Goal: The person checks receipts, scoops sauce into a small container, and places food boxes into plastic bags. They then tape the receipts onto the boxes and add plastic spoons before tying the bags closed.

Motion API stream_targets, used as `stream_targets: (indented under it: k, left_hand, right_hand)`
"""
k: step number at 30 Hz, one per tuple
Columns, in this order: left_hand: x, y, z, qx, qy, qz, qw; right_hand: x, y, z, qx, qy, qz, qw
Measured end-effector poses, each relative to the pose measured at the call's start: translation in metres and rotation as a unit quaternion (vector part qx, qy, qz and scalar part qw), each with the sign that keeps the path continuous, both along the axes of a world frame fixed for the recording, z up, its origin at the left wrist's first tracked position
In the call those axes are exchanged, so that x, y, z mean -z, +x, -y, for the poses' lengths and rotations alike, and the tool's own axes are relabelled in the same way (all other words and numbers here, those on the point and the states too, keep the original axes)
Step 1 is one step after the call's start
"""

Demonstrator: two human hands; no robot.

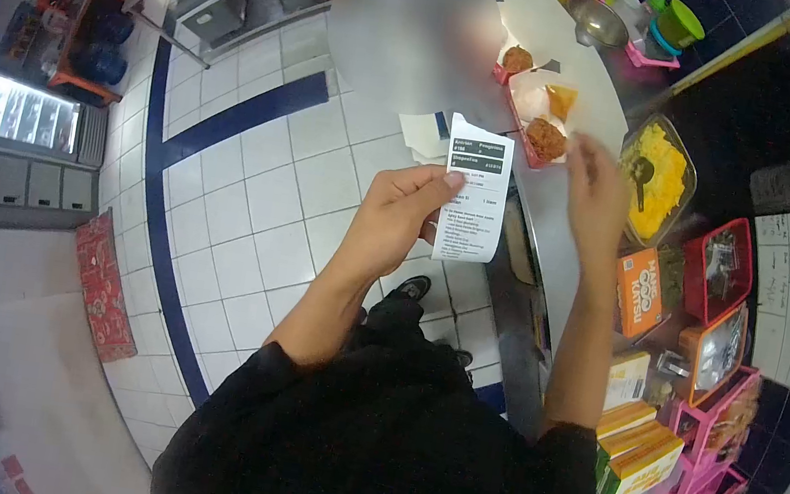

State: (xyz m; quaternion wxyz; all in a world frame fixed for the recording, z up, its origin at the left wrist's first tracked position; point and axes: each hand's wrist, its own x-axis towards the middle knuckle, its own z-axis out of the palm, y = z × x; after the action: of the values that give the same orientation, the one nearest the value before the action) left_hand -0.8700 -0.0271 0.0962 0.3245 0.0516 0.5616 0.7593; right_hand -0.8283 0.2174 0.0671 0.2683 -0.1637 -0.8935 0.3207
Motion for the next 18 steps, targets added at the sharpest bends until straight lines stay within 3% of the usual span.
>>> stream_targets:
  k: [2,4,7,9,18]
  left_hand:
    - [0.000,-0.006,0.000,0.034,-0.012,-0.016,0.999]
    - [-0.003,-0.007,-0.006,0.050,-0.015,-0.021,0.998]
    - [-0.011,-0.003,-0.019,0.083,-0.010,-0.019,0.996]
    - [-0.012,0.000,-0.028,0.112,0.000,-0.009,0.994]
    - [-0.012,0.026,-0.072,0.201,-0.007,-0.036,0.979]
  right_hand:
    - [-0.013,0.030,0.035,-0.051,-0.243,0.089,0.965]
    - [-0.023,0.061,0.069,-0.112,-0.465,0.033,0.878]
    - [-0.016,0.095,0.092,-0.133,-0.467,-0.021,0.874]
    - [-0.023,0.110,0.103,-0.128,-0.532,-0.022,0.837]
    - [-0.028,0.152,0.098,-0.003,-0.561,-0.068,0.825]
